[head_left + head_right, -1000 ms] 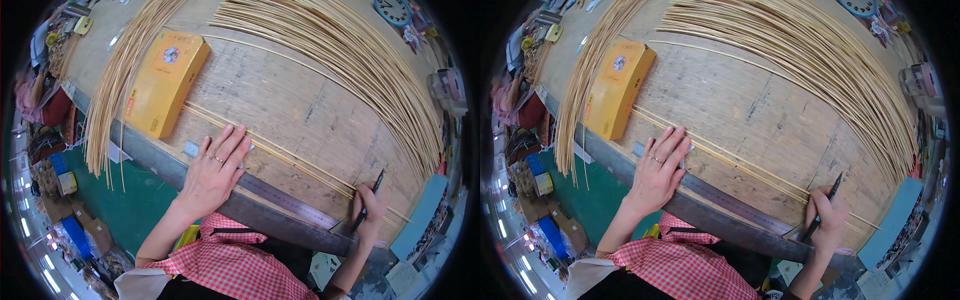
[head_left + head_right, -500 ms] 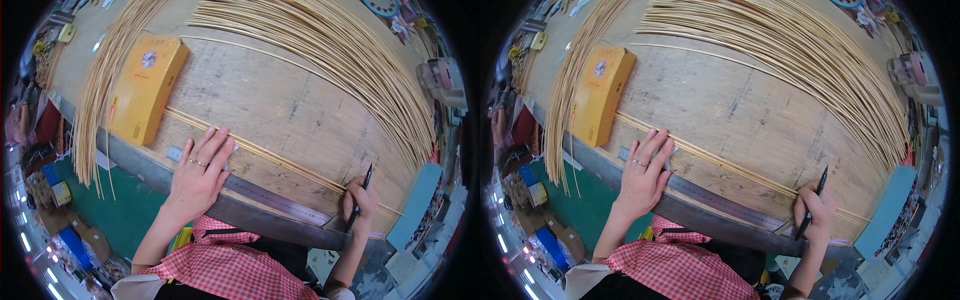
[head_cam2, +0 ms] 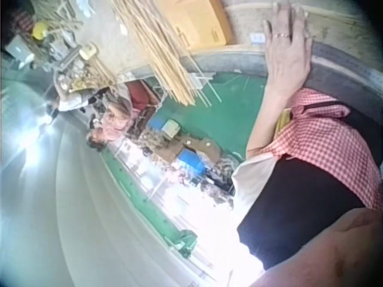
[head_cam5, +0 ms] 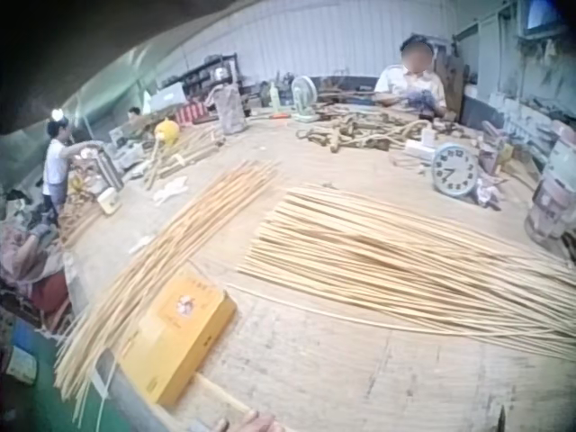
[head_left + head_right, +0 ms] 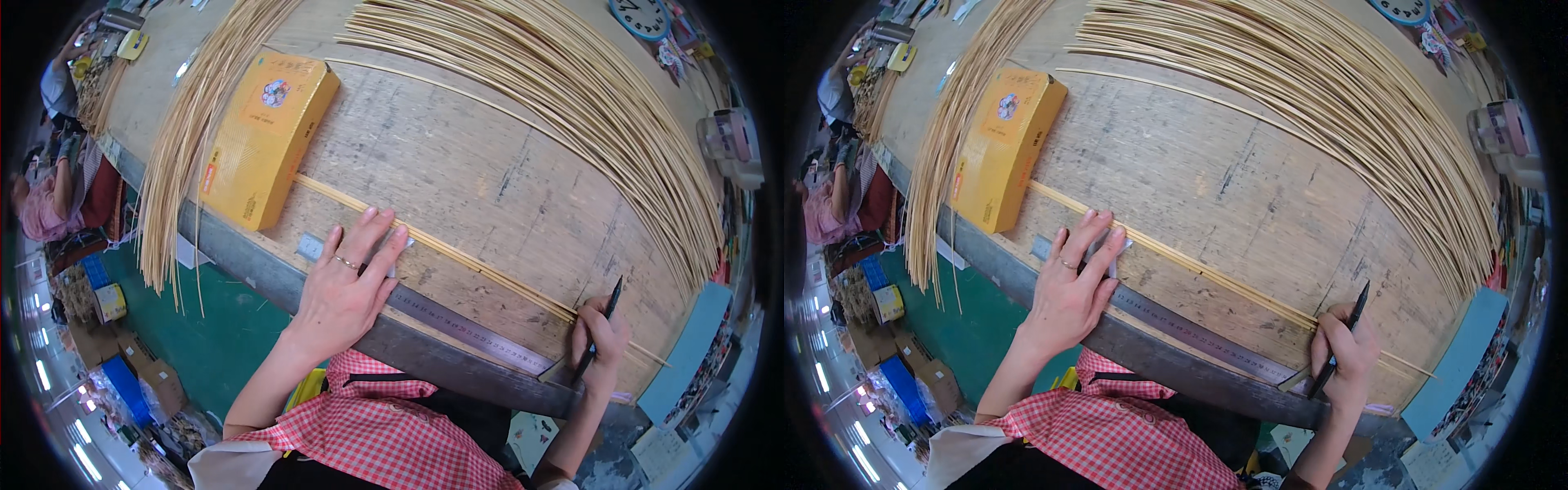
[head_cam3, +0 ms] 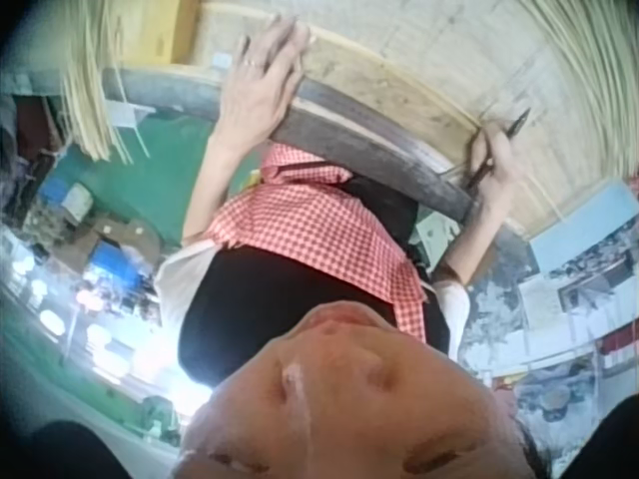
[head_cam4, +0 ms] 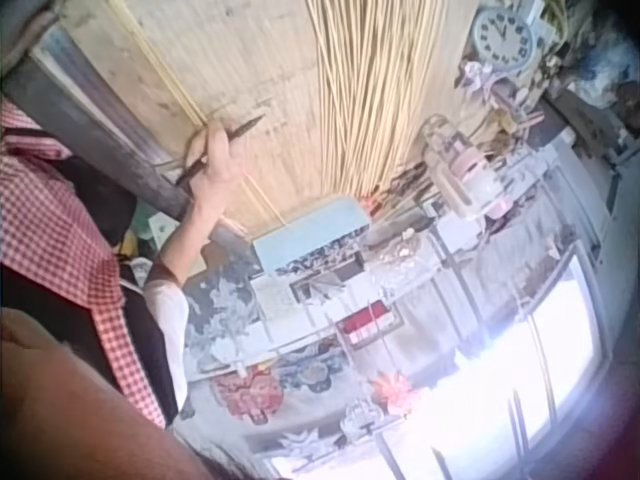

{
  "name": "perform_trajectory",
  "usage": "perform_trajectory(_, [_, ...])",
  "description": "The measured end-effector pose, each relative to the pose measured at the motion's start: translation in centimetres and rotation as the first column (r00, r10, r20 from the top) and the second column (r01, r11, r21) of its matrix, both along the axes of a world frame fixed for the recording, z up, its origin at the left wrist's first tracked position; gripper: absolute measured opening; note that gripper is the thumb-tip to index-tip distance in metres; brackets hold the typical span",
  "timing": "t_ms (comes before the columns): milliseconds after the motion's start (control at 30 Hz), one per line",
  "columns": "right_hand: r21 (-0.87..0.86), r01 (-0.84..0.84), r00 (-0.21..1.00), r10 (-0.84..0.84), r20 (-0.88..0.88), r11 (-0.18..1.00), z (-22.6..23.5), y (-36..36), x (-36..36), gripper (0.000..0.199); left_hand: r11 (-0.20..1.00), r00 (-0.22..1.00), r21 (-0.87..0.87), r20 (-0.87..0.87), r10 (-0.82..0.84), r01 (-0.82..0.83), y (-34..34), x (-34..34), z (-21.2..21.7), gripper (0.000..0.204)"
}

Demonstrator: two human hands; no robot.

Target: The person measures and marks thin bamboo sticks on a wooden workbench using a metal ruler and a black marker. They repeatedly align the ruler, draw a line across the sticks, and then move the sticks to the side to continue the process.

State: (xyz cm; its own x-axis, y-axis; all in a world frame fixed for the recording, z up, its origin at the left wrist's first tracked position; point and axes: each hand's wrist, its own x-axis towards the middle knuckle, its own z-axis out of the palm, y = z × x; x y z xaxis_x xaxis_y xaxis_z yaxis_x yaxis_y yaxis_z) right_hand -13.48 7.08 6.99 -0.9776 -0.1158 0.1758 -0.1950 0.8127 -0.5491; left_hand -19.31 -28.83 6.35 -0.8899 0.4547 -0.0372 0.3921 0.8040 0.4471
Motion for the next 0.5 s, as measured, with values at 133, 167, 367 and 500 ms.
perform_trajectory(133, [-0.030,0.062,0.987,-0.056,0.154,0.998,0.1,0.4,0.8,0.028,0.999,0.999,0.033,0.037,0.033,-0.034,0.3,0.1,-0.4,0.069])
perform_trajectory(167, [-0.042,0.079,0.976,-0.069,0.205,0.996,0.2,0.5,0.9,0.030,0.999,0.998,0.021,0.046,0.036,-0.037,0.2,0.2,-0.3,0.069])
perform_trajectory(367, [0.062,0.031,0.999,-0.029,-0.032,0.998,1.1,-0.7,-1.8,0.028,0.999,0.998,-0.006,0.049,0.044,-0.044,0.5,0.3,-0.4,0.066])
perform_trajectory(500, [0.082,0.108,0.983,-0.093,-0.160,0.991,0.5,0.5,-6.9,0.028,0.998,0.998,-0.032,0.036,0.059,-0.058,0.4,0.5,-0.2,0.063])
